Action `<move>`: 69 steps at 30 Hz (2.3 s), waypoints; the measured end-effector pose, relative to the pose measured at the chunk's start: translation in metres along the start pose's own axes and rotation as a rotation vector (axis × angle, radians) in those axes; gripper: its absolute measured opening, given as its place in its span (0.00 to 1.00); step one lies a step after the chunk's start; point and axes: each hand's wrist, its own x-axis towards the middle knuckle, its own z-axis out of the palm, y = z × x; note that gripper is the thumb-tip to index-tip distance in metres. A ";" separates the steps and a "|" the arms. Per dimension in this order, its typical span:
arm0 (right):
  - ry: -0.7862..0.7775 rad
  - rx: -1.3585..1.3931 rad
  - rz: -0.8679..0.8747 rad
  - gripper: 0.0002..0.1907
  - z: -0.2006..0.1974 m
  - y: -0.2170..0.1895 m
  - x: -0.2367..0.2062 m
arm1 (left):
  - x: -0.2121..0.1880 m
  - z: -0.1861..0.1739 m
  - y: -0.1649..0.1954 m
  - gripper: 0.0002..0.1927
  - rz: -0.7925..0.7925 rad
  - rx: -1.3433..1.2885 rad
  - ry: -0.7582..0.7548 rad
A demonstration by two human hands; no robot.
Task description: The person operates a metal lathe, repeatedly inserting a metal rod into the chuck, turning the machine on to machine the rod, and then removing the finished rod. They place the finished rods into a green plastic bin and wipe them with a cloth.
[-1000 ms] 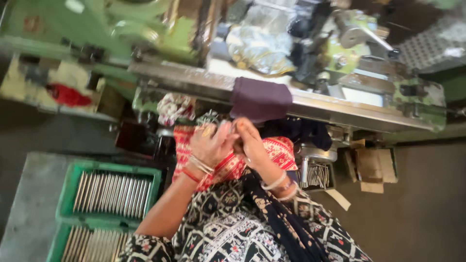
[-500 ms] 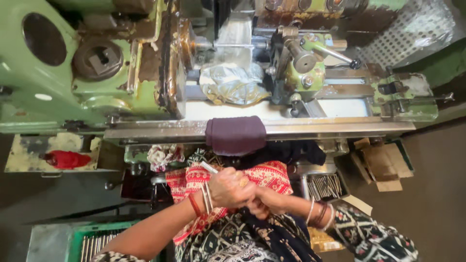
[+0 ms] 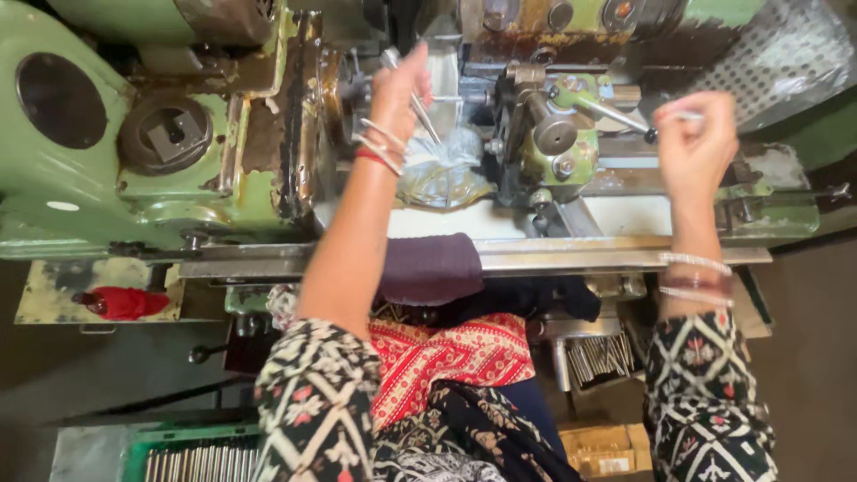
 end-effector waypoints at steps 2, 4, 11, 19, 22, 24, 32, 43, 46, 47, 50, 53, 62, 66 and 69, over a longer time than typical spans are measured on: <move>0.100 -0.313 0.031 0.07 -0.001 0.015 0.026 | 0.022 0.006 -0.026 0.15 -0.092 -0.044 0.099; 0.083 -0.573 -0.056 0.06 0.001 0.030 0.037 | 0.025 0.011 -0.043 0.13 -0.068 0.045 0.196; -0.281 -0.712 -0.144 0.11 0.024 0.058 0.039 | 0.027 0.023 -0.068 0.29 0.304 0.555 0.487; -0.456 -0.705 0.370 0.19 0.040 0.038 0.054 | 0.067 0.007 -0.067 0.21 0.340 -0.110 0.321; -0.314 -0.954 0.210 0.18 0.057 0.034 0.027 | 0.078 0.001 -0.067 0.21 0.312 -0.207 0.254; -0.273 -0.976 0.285 0.17 0.058 0.037 0.022 | 0.080 0.002 -0.068 0.22 0.227 -0.194 0.393; -0.351 -0.818 0.175 0.17 0.036 0.066 0.054 | 0.078 -0.002 -0.078 0.19 0.264 -0.281 0.425; -0.392 -0.824 0.173 0.19 0.034 0.066 0.056 | 0.082 -0.008 -0.077 0.22 0.179 -0.397 0.373; -0.406 -0.827 0.224 0.19 0.034 0.067 0.058 | 0.080 -0.009 -0.077 0.24 0.148 -0.334 0.404; -0.409 -0.828 0.227 0.18 0.033 0.067 0.059 | 0.080 -0.009 -0.076 0.24 0.152 -0.339 0.390; -0.411 -0.813 0.219 0.18 0.032 0.066 0.060 | 0.081 -0.010 -0.078 0.25 0.149 -0.393 0.323; -0.397 -0.871 0.221 0.18 0.034 0.067 0.055 | 0.083 -0.014 -0.082 0.27 0.135 -0.473 0.214; -0.198 -0.944 0.248 0.16 0.052 0.058 -0.001 | 0.088 -0.019 -0.091 0.24 0.049 -0.579 0.174; -0.234 -0.912 0.197 0.15 0.047 0.057 -0.002 | 0.087 -0.017 -0.093 0.24 0.049 -0.545 0.151; -0.201 -0.880 0.207 0.11 0.044 0.060 0.000 | 0.087 -0.015 -0.093 0.25 0.015 -0.537 0.184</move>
